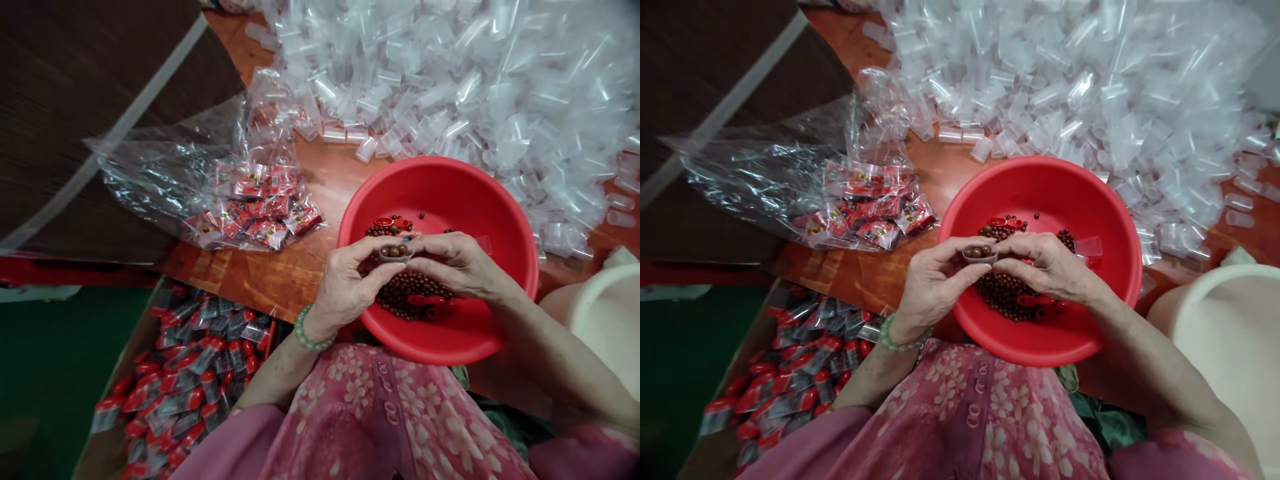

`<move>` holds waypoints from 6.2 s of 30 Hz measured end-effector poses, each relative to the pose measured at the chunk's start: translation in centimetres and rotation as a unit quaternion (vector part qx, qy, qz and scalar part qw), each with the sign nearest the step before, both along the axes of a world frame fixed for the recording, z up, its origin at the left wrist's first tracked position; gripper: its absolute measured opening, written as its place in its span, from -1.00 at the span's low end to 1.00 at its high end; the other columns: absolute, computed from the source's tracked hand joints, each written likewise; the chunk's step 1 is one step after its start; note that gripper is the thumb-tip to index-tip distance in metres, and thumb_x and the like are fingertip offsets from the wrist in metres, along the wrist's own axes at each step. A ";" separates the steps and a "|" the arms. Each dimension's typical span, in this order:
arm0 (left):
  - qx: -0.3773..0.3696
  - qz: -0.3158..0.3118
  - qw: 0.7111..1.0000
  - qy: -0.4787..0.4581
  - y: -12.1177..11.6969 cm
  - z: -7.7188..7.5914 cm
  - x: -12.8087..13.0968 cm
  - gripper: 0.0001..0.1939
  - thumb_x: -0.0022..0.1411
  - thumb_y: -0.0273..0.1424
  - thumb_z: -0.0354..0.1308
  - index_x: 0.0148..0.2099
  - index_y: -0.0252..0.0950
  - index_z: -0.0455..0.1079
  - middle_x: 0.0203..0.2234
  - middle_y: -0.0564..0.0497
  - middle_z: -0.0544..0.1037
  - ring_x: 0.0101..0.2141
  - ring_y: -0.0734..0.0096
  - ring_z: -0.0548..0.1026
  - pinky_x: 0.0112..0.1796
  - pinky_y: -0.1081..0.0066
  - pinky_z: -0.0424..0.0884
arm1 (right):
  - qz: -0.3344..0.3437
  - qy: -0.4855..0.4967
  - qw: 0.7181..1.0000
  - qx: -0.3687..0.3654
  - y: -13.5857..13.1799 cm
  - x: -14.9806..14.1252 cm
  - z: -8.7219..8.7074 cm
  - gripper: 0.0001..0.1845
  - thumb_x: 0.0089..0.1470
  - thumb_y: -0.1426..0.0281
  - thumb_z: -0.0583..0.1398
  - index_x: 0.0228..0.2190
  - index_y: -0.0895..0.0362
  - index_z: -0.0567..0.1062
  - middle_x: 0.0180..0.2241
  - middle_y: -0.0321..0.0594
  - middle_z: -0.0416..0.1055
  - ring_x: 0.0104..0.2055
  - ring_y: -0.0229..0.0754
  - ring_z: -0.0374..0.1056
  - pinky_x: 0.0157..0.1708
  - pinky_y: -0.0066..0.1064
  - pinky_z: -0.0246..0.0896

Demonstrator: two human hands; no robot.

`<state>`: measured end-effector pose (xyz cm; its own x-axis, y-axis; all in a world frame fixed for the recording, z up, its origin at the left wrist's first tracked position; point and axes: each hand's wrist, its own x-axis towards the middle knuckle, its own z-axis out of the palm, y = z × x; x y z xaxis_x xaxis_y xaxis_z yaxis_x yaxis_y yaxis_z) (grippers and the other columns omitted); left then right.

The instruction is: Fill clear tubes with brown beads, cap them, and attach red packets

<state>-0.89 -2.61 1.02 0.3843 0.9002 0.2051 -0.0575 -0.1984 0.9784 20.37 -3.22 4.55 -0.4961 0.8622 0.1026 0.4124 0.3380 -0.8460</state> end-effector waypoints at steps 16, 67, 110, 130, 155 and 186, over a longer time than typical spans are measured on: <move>0.037 -0.111 0.990 0.084 1.3 0.8 -0.6 -0.74 0.36 -0.35 0.15 0.04 -0.32 0.46 -0.19 -0.03 0.64 -0.21 0.38 0.56 -0.13 0.39 0.45 | 0.045 0.050 0.986 0.151 0.9 0.0 0.2 -0.84 0.23 0.37 0.33 -0.13 0.08 0.57 -0.29 -0.25 0.46 -0.24 -0.27 0.38 -0.20 -0.41 0.35; -0.173 -0.208 0.949 -0.164 3.3 -0.4 -0.1 -0.50 0.09 -0.40 0.44 0.09 -0.29 0.45 0.00 -0.16 0.64 0.00 0.25 0.62 0.04 0.29 0.54 | -0.090 0.084 0.992 0.020 0.9 0.1 -0.3 -0.59 0.06 0.20 0.45 -0.07 0.04 0.60 -0.33 -0.26 0.53 -0.31 -0.21 0.44 -0.27 -0.35 0.43; -0.133 -0.230 0.958 -0.109 3.4 -0.2 0.2 -0.78 0.21 -0.42 0.31 -0.09 -0.33 0.46 -0.17 -0.07 0.62 -0.18 0.44 0.57 -0.09 0.42 0.49 | -0.042 0.124 0.979 -0.158 1.4 -0.8 0.7 -0.50 -0.05 0.18 0.50 -0.51 0.11 0.31 -0.54 -0.43 0.26 -0.52 -0.40 0.15 -0.54 -0.53 0.12; -0.157 -0.268 0.942 -0.130 3.6 0.1 0.3 -0.80 0.21 -0.48 0.28 -0.10 -0.36 0.42 -0.21 -0.07 0.60 -0.16 0.41 0.55 -0.06 0.40 0.47 | -0.064 0.101 0.986 -0.119 1.3 -0.1 0.5 -0.60 -0.11 0.27 0.54 -0.43 0.11 0.45 -0.57 -0.47 0.24 -0.55 -0.42 0.10 -0.56 -0.53 0.03; -0.202 -0.301 0.914 -0.185 4.4 -0.7 0.2 -0.68 0.18 -0.39 0.30 0.00 -0.32 0.51 -0.10 -0.18 0.65 -0.16 0.29 0.64 -0.17 0.34 0.60 | -0.152 0.163 0.953 -0.207 1.0 0.4 -0.3 -0.44 0.16 -0.18 0.23 -0.33 0.08 0.50 -0.57 -0.37 0.37 -0.63 -0.38 0.23 -0.65 -0.53 0.07; -0.040 0.003 0.966 -0.256 2.2 -1.9 0.3 -0.70 0.32 -0.21 0.31 0.01 -0.21 0.43 -0.16 -0.02 0.64 -0.24 0.43 0.67 -0.14 0.43 0.67 | -0.094 -0.531 0.842 -0.011 6.0 5.3 -0.6 -0.70 0.20 0.46 0.20 -0.06 0.16 0.63 -0.21 -0.02 0.63 -0.21 -0.01 0.50 -0.27 -0.27 0.24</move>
